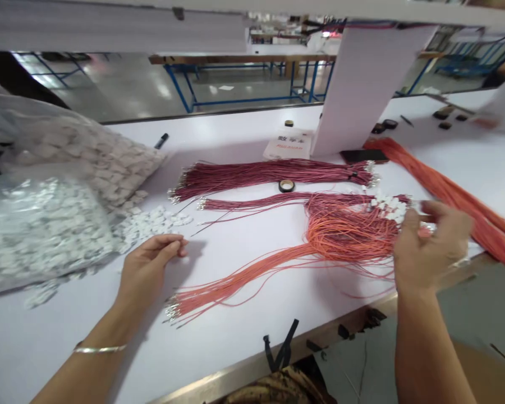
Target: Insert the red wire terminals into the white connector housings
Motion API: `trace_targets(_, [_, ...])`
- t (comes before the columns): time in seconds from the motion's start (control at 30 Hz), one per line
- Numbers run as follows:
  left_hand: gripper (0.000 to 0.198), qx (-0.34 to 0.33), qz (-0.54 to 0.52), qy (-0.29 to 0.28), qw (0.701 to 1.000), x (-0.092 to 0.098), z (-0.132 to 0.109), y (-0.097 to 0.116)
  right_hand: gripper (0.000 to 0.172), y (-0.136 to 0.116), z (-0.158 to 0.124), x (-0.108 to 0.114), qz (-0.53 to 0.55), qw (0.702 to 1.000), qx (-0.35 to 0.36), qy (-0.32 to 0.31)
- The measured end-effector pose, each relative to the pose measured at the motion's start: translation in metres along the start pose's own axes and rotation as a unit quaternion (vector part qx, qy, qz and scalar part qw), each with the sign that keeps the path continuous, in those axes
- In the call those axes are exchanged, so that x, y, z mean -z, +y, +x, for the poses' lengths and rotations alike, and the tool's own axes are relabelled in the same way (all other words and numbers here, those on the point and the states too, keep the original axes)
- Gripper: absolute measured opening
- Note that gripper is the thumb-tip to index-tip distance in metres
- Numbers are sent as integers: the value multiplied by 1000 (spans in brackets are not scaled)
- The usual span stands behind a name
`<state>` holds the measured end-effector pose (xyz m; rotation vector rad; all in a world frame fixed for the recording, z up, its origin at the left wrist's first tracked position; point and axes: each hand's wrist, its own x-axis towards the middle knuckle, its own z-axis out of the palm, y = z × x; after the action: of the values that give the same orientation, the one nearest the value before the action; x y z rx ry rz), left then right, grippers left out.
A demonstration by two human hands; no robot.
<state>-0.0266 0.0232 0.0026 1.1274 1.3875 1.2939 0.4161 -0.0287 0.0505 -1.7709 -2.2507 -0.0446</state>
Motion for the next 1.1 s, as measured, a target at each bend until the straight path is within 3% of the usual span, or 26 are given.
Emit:
trace_targets(0.13, [21,-27,23,3,999,0,0,5,21,-83,35,-36,57,986,151,-35])
trace_targets(0.27, [20,-40,46,7,998,4,1,4,19,-151,66,-59,31,948,306,-85])
trace_targets(0.37, [19,-55,46,13,997,7,4,3,19,-174,79,-61,-35,924,368,-99])
trace_targets(0.5, [18,-95,115,48,988,18,11,5,20,-183,87,-60,-63,892,435,-105])
trace_targets(0.6, [17,-161,247,95,951,32,19,5,18,-181,93,-67,-28,906,410,-105])
trace_targets(0.73, [20,-247,430,91,864,45,28,0,12,-174,97,-82,113,959,236,-109])
trace_targets(0.8, [21,-267,502,68,820,43,31,-3,12,-177,97,-88,193,957,184,-113])
trace_targets(0.9, [25,-264,577,32,772,35,34,-6,12,-192,96,-92,263,943,172,-111])
trace_targets(1.0, [22,-251,597,29,761,28,34,-6,12,-209,95,-94,318,926,184,-86])
trace_targets(1.1, [15,-271,532,46,801,27,30,-3,15,-217,92,-94,370,910,183,-28])
